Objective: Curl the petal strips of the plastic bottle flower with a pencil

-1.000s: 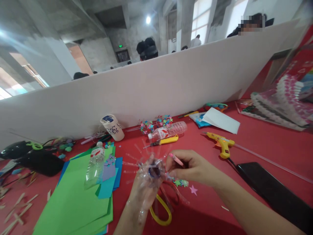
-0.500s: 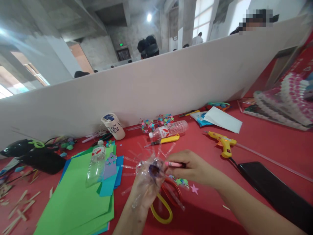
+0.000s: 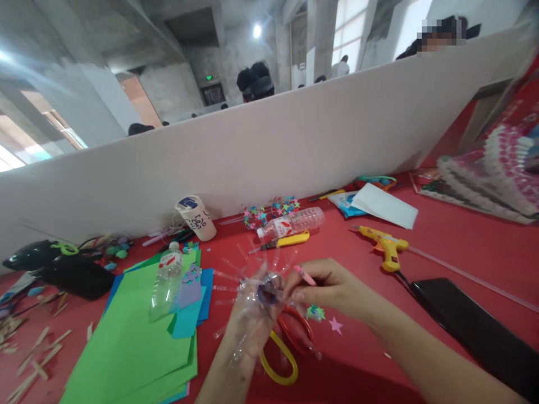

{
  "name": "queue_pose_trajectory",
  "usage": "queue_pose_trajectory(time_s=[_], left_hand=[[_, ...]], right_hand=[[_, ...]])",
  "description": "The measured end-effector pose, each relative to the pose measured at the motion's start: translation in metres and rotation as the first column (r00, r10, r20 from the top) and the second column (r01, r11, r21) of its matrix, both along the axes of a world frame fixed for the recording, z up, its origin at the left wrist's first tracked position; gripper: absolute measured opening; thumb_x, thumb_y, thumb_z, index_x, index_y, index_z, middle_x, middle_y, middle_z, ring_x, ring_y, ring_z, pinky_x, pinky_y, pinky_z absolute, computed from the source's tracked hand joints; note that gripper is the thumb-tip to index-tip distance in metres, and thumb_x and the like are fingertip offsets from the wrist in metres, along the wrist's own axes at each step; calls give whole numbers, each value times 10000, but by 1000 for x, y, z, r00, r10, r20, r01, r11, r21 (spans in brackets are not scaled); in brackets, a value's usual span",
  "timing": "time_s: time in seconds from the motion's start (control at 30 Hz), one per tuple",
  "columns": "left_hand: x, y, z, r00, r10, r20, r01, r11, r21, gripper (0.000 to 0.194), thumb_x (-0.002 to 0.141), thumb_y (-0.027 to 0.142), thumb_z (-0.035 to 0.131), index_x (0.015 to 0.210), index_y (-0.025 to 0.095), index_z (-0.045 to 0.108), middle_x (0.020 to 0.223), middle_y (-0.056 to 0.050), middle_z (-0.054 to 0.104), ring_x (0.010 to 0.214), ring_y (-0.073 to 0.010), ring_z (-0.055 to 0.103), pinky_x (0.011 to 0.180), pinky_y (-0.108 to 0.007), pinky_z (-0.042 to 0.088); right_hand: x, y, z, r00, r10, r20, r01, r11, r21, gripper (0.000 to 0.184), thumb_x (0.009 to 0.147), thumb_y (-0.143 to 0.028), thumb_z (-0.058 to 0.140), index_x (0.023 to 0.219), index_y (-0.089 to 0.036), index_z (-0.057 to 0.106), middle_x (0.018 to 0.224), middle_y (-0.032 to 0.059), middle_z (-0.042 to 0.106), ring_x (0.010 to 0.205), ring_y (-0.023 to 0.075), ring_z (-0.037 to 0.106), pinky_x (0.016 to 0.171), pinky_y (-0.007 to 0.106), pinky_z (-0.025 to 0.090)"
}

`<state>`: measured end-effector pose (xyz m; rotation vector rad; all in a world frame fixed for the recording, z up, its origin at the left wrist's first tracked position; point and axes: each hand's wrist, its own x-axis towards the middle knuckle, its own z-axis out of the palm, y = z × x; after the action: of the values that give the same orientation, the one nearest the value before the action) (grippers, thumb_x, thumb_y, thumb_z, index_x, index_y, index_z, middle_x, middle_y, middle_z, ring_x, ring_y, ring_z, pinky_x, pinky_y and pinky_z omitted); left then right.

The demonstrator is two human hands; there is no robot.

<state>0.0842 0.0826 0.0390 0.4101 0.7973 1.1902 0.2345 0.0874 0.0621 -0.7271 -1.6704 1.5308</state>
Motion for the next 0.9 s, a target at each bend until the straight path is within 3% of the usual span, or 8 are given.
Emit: queue_pose_trajectory(time_s=[0.17, 0.4, 0.67, 0.9], left_hand=[[-3, 1, -4, 1000, -9, -8, 9, 1000, 8, 172, 559, 62, 676, 702, 141, 621, 606, -12, 586, 524, -91, 521, 459, -176, 408], [-3, 2, -6, 997, -76, -15, 77, 997, 24, 110, 659, 209, 648, 625, 117, 599, 572, -14, 570, 481, -78, 497, 463, -190, 407], [-2, 3, -4, 998, -41, -48, 40, 999, -28, 177, 662, 255, 652, 587, 114, 574, 544, -12, 579, 481, -86, 517, 484, -200, 421], [-3, 4, -6, 998, -34, -55, 31, 998, -53, 205, 646, 266, 669, 565, 103, 573, 535, -20, 595, 479, -85, 529, 453, -179, 402]], right_hand=[[-1, -1, 0, 999, -30, -43, 27, 998, -61, 123, 731, -263, 617, 671, -156, 630, 574, -11, 574, 525, 96, 513, 502, 204, 393], [0, -3, 1, 995, -70, -76, 58, 988, -146, 108, 717, -233, 629, 655, -154, 591, 525, -32, 553, 469, 75, 491, 448, 186, 362], [-1, -4, 7, 995, -54, -78, 38, 978, -203, 104, 720, -183, 607, 631, -165, 557, 525, -41, 588, 429, 53, 476, 419, 171, 313], [3, -2, 3, 999, -23, -33, 16, 977, -213, 135, 724, -250, 636, 673, -150, 560, 561, -10, 639, 428, 56, 467, 414, 172, 290]])
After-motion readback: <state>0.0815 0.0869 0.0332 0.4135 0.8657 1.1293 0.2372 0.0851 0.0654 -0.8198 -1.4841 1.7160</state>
